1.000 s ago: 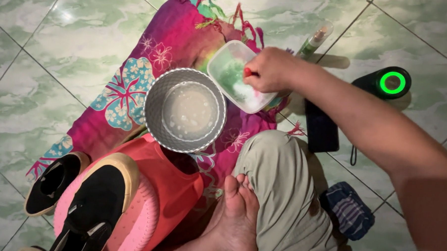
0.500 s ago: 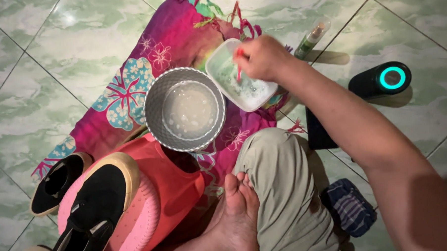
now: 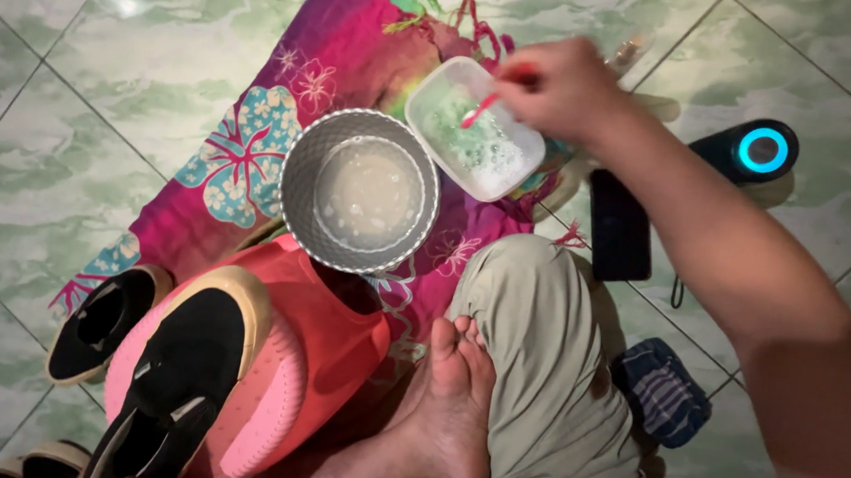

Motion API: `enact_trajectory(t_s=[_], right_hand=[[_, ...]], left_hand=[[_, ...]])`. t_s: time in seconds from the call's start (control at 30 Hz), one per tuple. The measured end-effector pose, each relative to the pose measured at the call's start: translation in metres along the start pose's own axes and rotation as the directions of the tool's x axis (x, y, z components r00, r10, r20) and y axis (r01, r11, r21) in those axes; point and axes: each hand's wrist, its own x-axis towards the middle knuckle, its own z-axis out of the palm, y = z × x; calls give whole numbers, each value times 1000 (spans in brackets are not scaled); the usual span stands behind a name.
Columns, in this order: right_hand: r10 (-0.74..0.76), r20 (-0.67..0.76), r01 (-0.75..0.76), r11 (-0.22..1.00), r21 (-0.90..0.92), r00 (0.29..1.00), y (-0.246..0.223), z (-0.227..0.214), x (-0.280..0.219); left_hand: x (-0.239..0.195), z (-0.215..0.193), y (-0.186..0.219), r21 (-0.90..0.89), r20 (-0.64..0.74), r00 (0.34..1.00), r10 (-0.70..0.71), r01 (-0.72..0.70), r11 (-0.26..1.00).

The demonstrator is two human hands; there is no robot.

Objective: The person scrubs the sole and upper of a black slip-on shoe using a pink toothbrush and soapy water. They repeatedly dip the brush into a metal bowl of water and a plastic container of soap, then scrub the shoe's yellow sole and black fabric upper while sitting on the floor.

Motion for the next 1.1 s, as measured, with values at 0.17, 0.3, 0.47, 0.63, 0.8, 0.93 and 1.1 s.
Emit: enact_trajectory(t_s=[0.17, 0.3, 0.47, 0.63, 0.8, 0.93, 1.1], right_hand=[[299, -325, -173, 914, 366, 897, -26, -3, -82], [612, -235, -424, 729, 538, 755, -21, 36, -111], [390, -376, -316, 917, 244, 841, 14, 68, -126], [301, -446, -260, 953, 153, 843, 20, 68, -134], [-44, -658, -88, 982, -167, 752, 56, 91, -144], [76, -523, -139, 987, -82, 849, 54, 92, -146], [151, -418, -251, 948, -196, 896, 36, 78, -146]], left_hand=[[-3, -7, -3, 180, 88, 996, 14, -30, 983], [-12, -4, -8, -375, 16, 994, -111, 109, 921], [-13, -8, -3, -97, 56, 992, -113, 118, 988], [4, -6, 23, 172, -59, 991, -117, 125, 977], [37, -62, 89, 622, -312, 946, 85, 136, 771], [-1, -135, 170, 875, -481, 777, 406, 395, 280], [22, -158, 212, 508, -855, 506, 112, 773, 380]])
